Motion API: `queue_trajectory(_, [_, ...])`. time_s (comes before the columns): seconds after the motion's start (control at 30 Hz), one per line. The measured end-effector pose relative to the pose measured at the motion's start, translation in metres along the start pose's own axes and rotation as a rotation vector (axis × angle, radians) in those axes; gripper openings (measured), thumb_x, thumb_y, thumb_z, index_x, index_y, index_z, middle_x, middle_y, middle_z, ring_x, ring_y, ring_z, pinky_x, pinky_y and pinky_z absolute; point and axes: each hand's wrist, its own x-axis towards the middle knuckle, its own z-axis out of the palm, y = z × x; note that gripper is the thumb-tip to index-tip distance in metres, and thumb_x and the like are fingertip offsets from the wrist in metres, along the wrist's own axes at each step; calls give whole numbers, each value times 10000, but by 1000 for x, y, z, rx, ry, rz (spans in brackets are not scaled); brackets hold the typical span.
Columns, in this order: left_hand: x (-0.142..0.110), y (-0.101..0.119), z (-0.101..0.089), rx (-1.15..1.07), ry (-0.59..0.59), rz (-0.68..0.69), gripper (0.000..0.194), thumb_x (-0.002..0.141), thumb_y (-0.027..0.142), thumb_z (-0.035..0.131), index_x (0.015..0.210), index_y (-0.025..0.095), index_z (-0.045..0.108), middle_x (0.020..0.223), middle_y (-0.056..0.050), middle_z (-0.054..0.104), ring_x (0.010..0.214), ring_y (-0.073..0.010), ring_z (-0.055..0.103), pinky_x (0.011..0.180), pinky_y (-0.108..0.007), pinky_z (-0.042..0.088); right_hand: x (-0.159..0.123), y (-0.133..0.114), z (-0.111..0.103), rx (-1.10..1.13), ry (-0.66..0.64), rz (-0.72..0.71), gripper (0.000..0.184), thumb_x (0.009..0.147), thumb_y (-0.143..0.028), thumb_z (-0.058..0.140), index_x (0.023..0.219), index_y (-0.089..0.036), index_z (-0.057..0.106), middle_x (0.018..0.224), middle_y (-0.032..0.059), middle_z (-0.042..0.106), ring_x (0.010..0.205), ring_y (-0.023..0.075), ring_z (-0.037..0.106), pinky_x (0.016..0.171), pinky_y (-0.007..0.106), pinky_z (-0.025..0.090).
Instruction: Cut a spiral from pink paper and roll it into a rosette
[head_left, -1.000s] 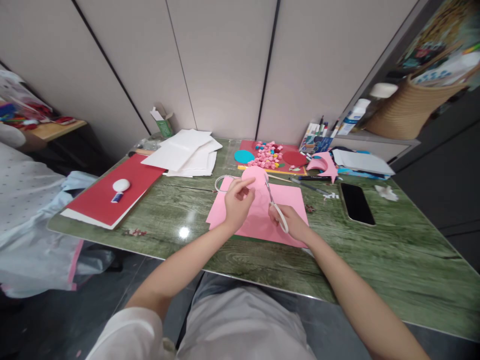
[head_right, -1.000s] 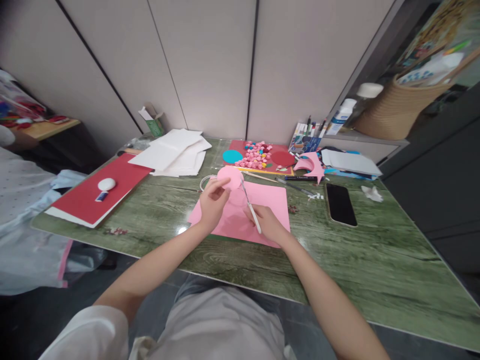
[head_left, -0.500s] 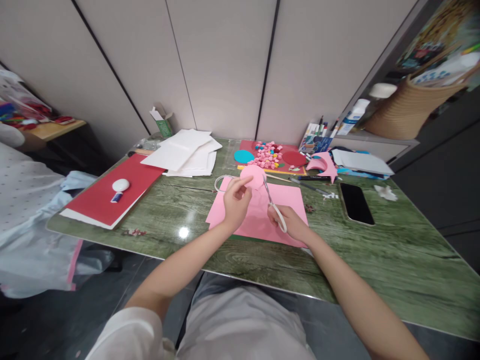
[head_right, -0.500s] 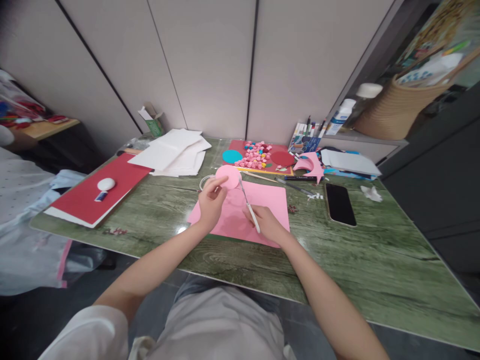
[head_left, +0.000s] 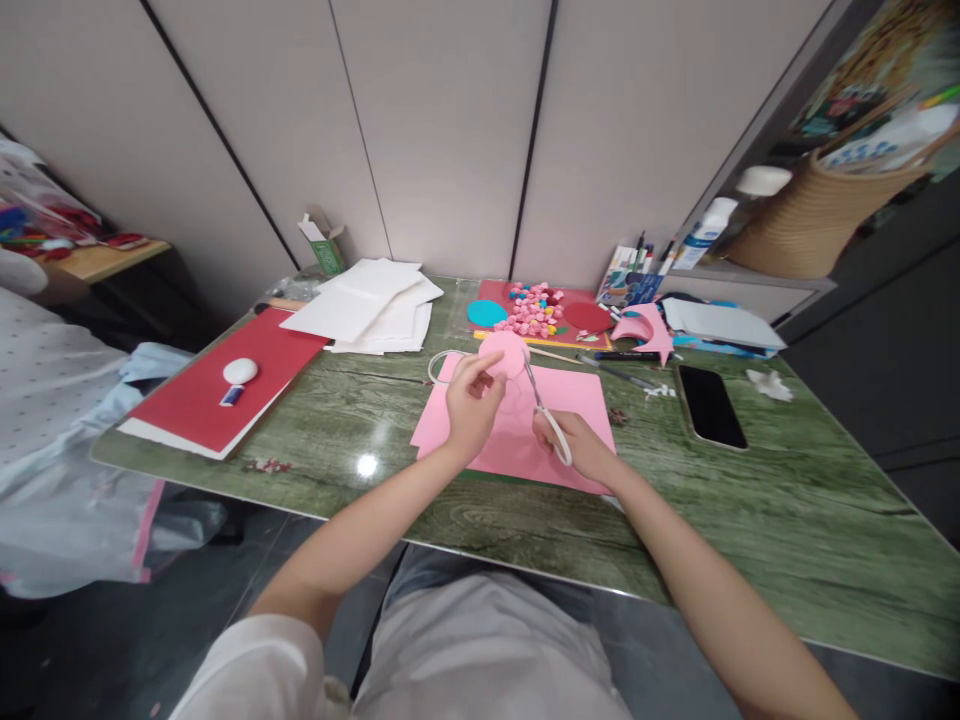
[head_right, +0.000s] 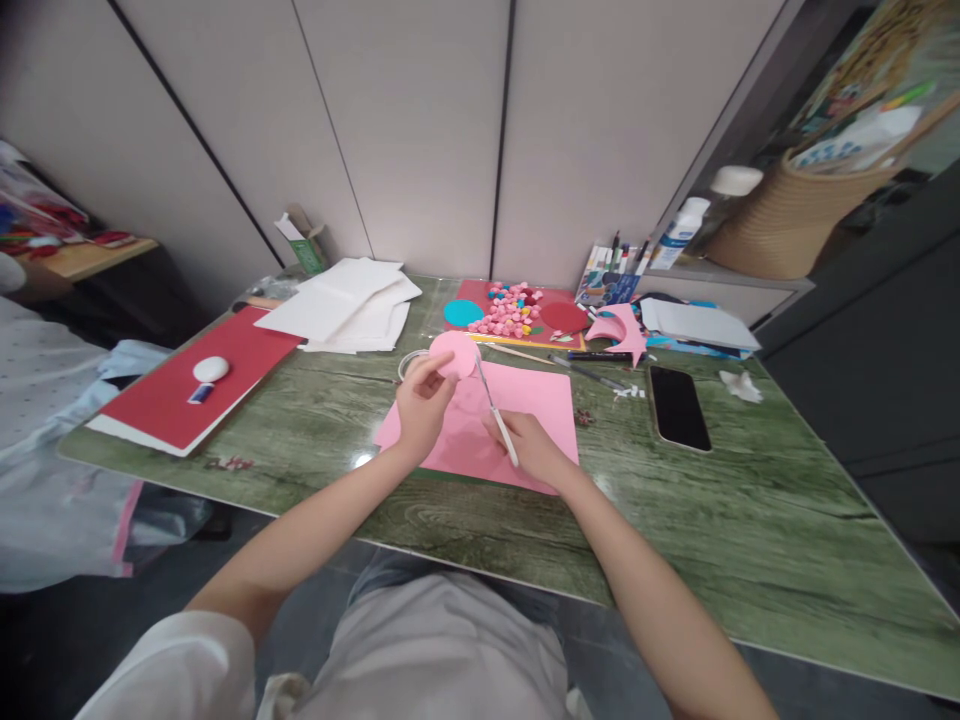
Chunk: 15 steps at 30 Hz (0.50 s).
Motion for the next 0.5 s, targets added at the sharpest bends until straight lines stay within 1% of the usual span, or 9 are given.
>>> queue_trajectory(0.17, [0,0,-1,-6,-29,1,258,730,288,584,975,212,616,840,-38,490,717,-99,473,603,-217,404,0,3,0,12,-2,-26,307,830,-358,346,585,-179,397,556,-18,441,546,112,407,553,247,325])
queue_trajectory(0.37, [0,1,-1,5,-34,9,252,732,277,580,974,213,615,849,-39,499,728,-102,474,613,-218,405,0,3,1,9,16,-6,365,840,-430,333,585,-179,406,552,-22,437,542,113,405,561,252,329])
queue_trajectory(0.5, [0,4,-1,27,-26,10,245,739,254,570,977,210,613,855,-41,506,734,-104,476,622,-220,403,0,1,0,-12,11,8,380,845,-435,336,579,-175,411,553,-20,447,547,111,407,569,248,327])
